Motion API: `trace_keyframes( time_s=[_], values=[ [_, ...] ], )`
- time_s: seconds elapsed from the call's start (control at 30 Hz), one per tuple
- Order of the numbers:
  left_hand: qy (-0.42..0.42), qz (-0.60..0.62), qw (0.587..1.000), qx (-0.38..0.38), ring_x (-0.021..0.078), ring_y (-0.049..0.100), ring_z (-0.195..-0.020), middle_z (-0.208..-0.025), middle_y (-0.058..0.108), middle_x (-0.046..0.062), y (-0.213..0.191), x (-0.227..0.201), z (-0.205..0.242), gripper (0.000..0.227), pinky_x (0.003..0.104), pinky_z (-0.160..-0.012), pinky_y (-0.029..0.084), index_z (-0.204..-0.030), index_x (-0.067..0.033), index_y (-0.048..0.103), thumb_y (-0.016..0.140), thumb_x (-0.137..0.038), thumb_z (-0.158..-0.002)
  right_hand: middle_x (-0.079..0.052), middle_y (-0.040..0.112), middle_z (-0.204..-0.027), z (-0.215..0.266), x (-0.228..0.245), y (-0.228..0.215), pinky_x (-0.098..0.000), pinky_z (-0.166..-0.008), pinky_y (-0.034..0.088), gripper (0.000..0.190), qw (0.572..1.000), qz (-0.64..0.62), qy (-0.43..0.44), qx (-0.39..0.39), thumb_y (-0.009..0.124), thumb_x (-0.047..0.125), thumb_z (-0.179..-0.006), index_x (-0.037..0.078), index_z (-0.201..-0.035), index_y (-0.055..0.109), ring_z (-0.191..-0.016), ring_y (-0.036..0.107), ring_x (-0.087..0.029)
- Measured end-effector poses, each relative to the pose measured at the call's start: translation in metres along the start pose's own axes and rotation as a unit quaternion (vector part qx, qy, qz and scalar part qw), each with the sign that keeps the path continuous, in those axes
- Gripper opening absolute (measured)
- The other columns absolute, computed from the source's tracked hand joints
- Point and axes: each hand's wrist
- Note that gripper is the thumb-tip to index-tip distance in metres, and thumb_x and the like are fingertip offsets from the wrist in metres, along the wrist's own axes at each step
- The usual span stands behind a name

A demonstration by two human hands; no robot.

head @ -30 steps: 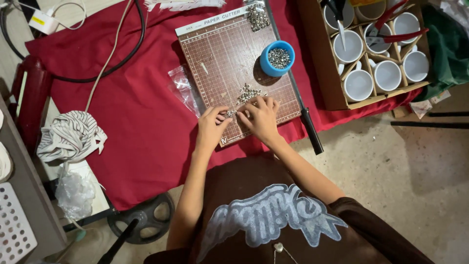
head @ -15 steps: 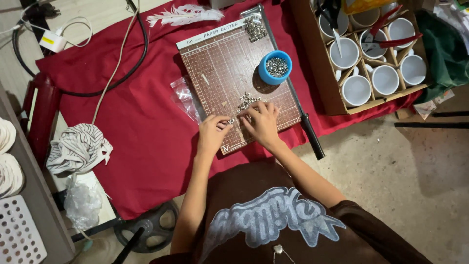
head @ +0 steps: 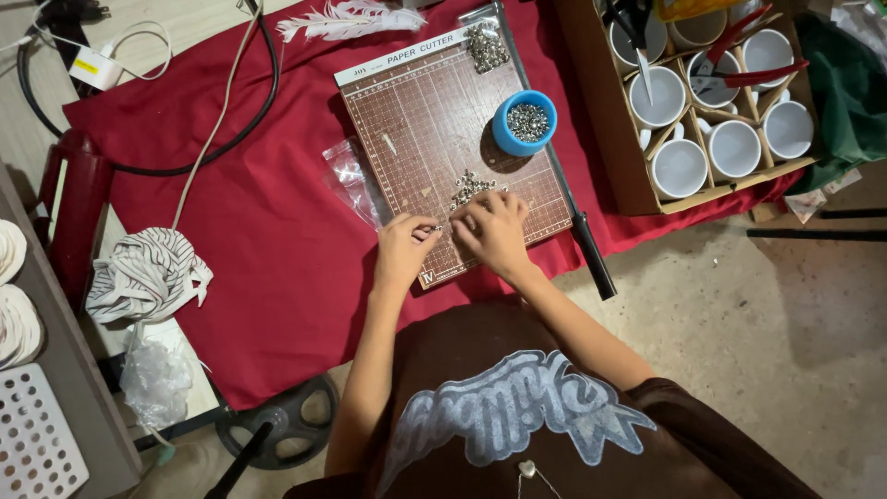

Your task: The person sorts small silver metal parts on a cutting mat, picking them up and placing them into a blue container. They repeatedly gather the parts from the mat and transfer them into the container.

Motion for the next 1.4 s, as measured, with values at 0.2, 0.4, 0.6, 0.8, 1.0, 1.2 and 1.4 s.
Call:
trace_keyframes(
  time_s=[0.2,0.4,0.6,0.8,1.0,1.2,1.4],
  values=[
    [-0.007,0.027,1.000,-0.004,0.0136,0.070,-0.075,-0.090,0.072,0.008,-0.006,-0.002,0.001,0.017,0.026,-0.069,0.060,-0.103,-0.0062,0.081,0.080,-0.007,-0.086,-0.004,0.061,-0.115,0.001,0.011,-0.012,-0.0495,-0.106,0.029,0.020,0.999,-0.038,-0.004,-0.001,0.078,0.029,-0.089,0.022,-0.108,0.079,-0.119,0.046,-0.031],
    [-0.008,0.047,0.999,-0.016,0.0120,0.070,-0.076,-0.094,0.072,0.007,-0.004,-0.002,0.003,0.015,0.024,-0.068,0.060,-0.103,-0.0062,0.081,0.077,-0.008,-0.089,-0.005,0.062,-0.117,0.002,0.013,0.008,-0.0492,-0.106,0.030,0.019,1.000,0.001,-0.022,0.010,0.080,0.034,-0.087,0.019,-0.098,0.076,-0.118,0.048,-0.033],
    [-0.028,0.042,0.999,-0.017,0.0148,0.072,-0.076,-0.093,0.074,0.010,-0.008,-0.006,0.000,0.016,0.025,-0.067,0.060,-0.105,-0.0035,0.080,0.071,-0.014,-0.096,-0.005,0.062,-0.116,0.000,0.007,-0.006,-0.0495,-0.104,0.031,0.016,0.999,-0.020,0.049,-0.011,0.079,0.030,-0.089,0.023,-0.103,0.079,-0.114,0.048,-0.031],
    [-0.037,0.131,0.989,-0.048,0.0182,0.078,-0.082,-0.094,0.077,0.013,-0.002,0.000,0.002,0.026,0.029,-0.071,0.062,-0.113,0.0000,0.071,0.051,-0.015,-0.108,-0.004,0.061,-0.116,-0.002,0.017,0.011,-0.0496,-0.102,0.031,0.022,0.999,-0.033,-0.037,0.018,0.080,0.036,-0.087,0.022,-0.105,0.079,-0.116,0.046,-0.032],
    [-0.036,0.104,0.991,-0.071,0.0178,0.077,-0.082,-0.093,0.076,0.013,0.001,-0.008,0.005,0.024,0.030,-0.072,0.061,-0.115,-0.0003,0.069,0.051,-0.013,-0.107,-0.004,0.062,-0.120,0.003,0.001,0.009,-0.0484,-0.103,0.033,0.016,1.000,-0.014,0.009,-0.021,0.078,0.030,-0.092,0.023,-0.106,0.078,-0.118,0.047,-0.030],
    [-0.120,-0.042,0.992,-0.007,0.0244,0.068,-0.101,-0.134,0.059,0.018,0.027,-0.018,0.009,0.045,0.037,-0.089,0.060,-0.147,-0.0050,0.051,0.055,-0.026,-0.107,-0.012,0.059,-0.129,0.013,-0.009,-0.021,-0.0457,-0.108,0.039,0.050,0.988,-0.094,0.078,-0.093,0.083,0.018,-0.086,0.013,-0.131,0.063,-0.122,0.049,-0.034],
    [0.082,-0.299,0.949,-0.058,0.0385,0.033,-0.148,-0.160,0.039,0.024,0.059,-0.048,-0.001,0.110,0.053,-0.122,0.022,-0.156,0.0027,0.024,0.078,-0.056,-0.080,-0.024,0.054,-0.138,0.052,-0.023,-0.044,-0.0456,-0.114,0.042,0.067,0.980,-0.105,0.104,-0.133,0.080,0.010,-0.085,0.002,-0.144,0.050,-0.132,0.050,-0.041]
  ],
)
Point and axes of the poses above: each hand's wrist, its own z-axis away from the middle knuckle, its own y-axis out of the palm, x = y × z
